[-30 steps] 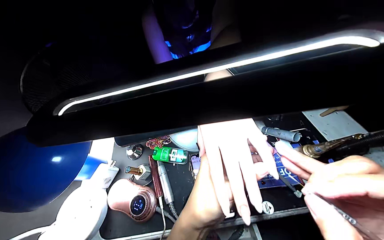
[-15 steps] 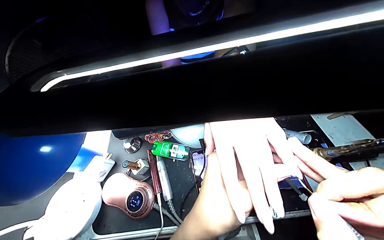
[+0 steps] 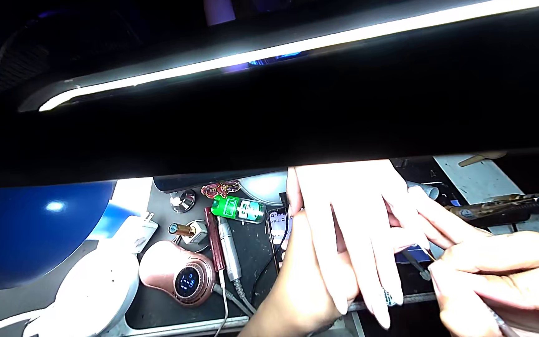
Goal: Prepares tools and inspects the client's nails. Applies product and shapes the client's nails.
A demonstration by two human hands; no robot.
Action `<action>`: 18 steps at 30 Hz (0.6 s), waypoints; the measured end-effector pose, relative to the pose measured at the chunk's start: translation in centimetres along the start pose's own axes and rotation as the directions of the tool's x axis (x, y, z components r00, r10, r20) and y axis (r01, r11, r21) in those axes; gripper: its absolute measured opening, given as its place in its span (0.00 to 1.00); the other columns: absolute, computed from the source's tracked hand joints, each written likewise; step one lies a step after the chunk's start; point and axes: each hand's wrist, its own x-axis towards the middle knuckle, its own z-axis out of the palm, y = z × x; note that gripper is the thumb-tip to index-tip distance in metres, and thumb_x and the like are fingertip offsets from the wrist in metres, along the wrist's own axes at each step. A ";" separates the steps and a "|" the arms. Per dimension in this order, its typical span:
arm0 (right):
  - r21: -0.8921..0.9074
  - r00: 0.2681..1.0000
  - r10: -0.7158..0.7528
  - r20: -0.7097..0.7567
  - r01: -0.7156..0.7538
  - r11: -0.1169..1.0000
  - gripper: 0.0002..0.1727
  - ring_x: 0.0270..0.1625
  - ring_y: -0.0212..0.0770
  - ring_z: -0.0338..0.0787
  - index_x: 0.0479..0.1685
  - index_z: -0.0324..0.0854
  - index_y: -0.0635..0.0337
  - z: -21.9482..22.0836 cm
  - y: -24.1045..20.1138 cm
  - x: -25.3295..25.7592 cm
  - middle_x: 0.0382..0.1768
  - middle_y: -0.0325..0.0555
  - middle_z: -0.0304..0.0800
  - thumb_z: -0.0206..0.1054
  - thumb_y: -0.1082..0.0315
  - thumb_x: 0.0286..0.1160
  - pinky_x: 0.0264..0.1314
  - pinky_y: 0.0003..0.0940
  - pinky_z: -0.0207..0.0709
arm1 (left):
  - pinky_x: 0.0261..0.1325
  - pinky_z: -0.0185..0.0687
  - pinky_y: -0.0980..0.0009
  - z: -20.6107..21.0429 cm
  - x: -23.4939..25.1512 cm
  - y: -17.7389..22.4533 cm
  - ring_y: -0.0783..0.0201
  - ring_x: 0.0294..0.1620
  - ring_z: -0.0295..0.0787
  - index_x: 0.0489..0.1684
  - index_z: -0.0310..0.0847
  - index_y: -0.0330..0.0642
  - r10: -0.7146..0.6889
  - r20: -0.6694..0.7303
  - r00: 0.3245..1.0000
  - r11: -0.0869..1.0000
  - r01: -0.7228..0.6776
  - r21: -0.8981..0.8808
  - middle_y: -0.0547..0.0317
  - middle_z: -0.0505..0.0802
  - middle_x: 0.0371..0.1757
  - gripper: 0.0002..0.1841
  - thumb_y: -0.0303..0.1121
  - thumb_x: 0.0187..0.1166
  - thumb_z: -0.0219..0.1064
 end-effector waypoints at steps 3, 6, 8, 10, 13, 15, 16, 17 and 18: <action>-0.014 1.000 -0.004 -0.008 0.004 1.000 0.08 0.52 0.33 0.95 0.33 0.82 0.53 -0.2 0.2 0.0 0.41 0.33 0.93 0.75 0.62 0.72 0.66 0.41 0.91 | 0.52 0.89 0.76 0.0 -0.2 -0.1 0.76 0.42 0.91 0.54 0.74 0.23 -0.041 -0.016 0.999 0.998 0.040 -0.044 0.59 0.94 0.40 0.17 0.17 0.69 0.72; -0.023 0.999 -0.008 -0.035 0.008 1.000 0.08 0.49 0.33 0.95 0.32 0.82 0.53 0.0 0.2 -0.1 0.39 0.33 0.93 0.75 0.63 0.72 0.66 0.43 0.91 | 0.44 0.88 0.79 0.0 -0.2 -0.1 0.79 0.35 0.89 0.53 0.73 0.27 -0.068 -0.005 0.998 0.995 0.068 -0.077 0.63 0.93 0.37 0.15 0.18 0.70 0.70; -0.011 0.999 -0.009 -0.032 0.009 1.000 0.08 0.49 0.33 0.95 0.32 0.82 0.53 0.0 0.3 -0.1 0.39 0.33 0.93 0.75 0.62 0.72 0.66 0.44 0.91 | 0.48 0.89 0.77 0.1 -0.1 0.0 0.76 0.38 0.91 0.53 0.75 0.26 -0.060 -0.010 0.998 0.994 0.059 -0.093 0.61 0.94 0.39 0.15 0.18 0.70 0.71; -0.013 1.000 -0.007 -0.028 0.006 1.000 0.09 0.49 0.32 0.94 0.31 0.82 0.53 0.0 0.2 0.0 0.39 0.32 0.92 0.75 0.62 0.72 0.66 0.42 0.91 | 0.52 0.89 0.76 0.1 0.0 0.0 0.76 0.42 0.91 0.53 0.75 0.26 -0.035 -0.005 0.999 0.997 0.035 -0.073 0.61 0.94 0.41 0.15 0.18 0.71 0.72; 0.002 1.000 -0.002 0.000 0.002 1.000 0.09 0.50 0.32 0.94 0.32 0.82 0.54 -0.4 0.4 -0.2 0.40 0.33 0.92 0.75 0.62 0.72 0.68 0.44 0.90 | 0.52 0.89 0.76 0.1 0.0 0.0 0.76 0.42 0.91 0.54 0.75 0.26 -0.029 -0.004 1.000 0.997 0.029 -0.068 0.61 0.94 0.41 0.15 0.19 0.72 0.71; 0.006 1.000 0.002 0.010 -0.002 1.000 0.08 0.51 0.33 0.94 0.33 0.83 0.54 -0.5 0.4 -0.1 0.40 0.33 0.93 0.75 0.61 0.72 0.70 0.45 0.89 | 0.55 0.88 0.75 0.1 0.0 0.0 0.75 0.44 0.92 0.54 0.75 0.25 -0.015 -0.004 1.000 0.999 0.014 -0.048 0.60 0.94 0.43 0.15 0.20 0.73 0.71; -0.001 1.000 0.004 0.005 -0.004 1.000 0.09 0.51 0.33 0.94 0.32 0.82 0.53 -0.4 0.3 0.0 0.39 0.33 0.92 0.74 0.61 0.72 0.70 0.45 0.89 | 0.56 0.89 0.75 0.1 -0.1 0.0 0.75 0.45 0.92 0.54 0.75 0.24 -0.010 -0.008 1.000 0.999 0.010 -0.036 0.60 0.94 0.43 0.15 0.20 0.72 0.71; 0.003 1.000 0.003 0.009 -0.003 1.000 0.09 0.51 0.33 0.94 0.32 0.82 0.54 -0.5 0.4 -0.1 0.40 0.33 0.92 0.75 0.61 0.72 0.71 0.46 0.88 | 0.57 0.88 0.76 0.0 -0.1 0.0 0.76 0.46 0.92 0.53 0.74 0.24 -0.002 -0.009 1.000 1.000 0.002 -0.018 0.60 0.94 0.43 0.16 0.19 0.71 0.71; -0.002 1.000 0.001 0.001 -0.001 1.000 0.09 0.51 0.34 0.95 0.32 0.82 0.53 -0.4 0.3 -0.1 0.39 0.34 0.92 0.74 0.61 0.72 0.70 0.46 0.89 | 0.58 0.88 0.75 0.0 -0.2 -0.1 0.74 0.48 0.92 0.54 0.74 0.23 0.007 -0.006 1.000 1.000 -0.007 -0.016 0.58 0.95 0.44 0.16 0.19 0.70 0.71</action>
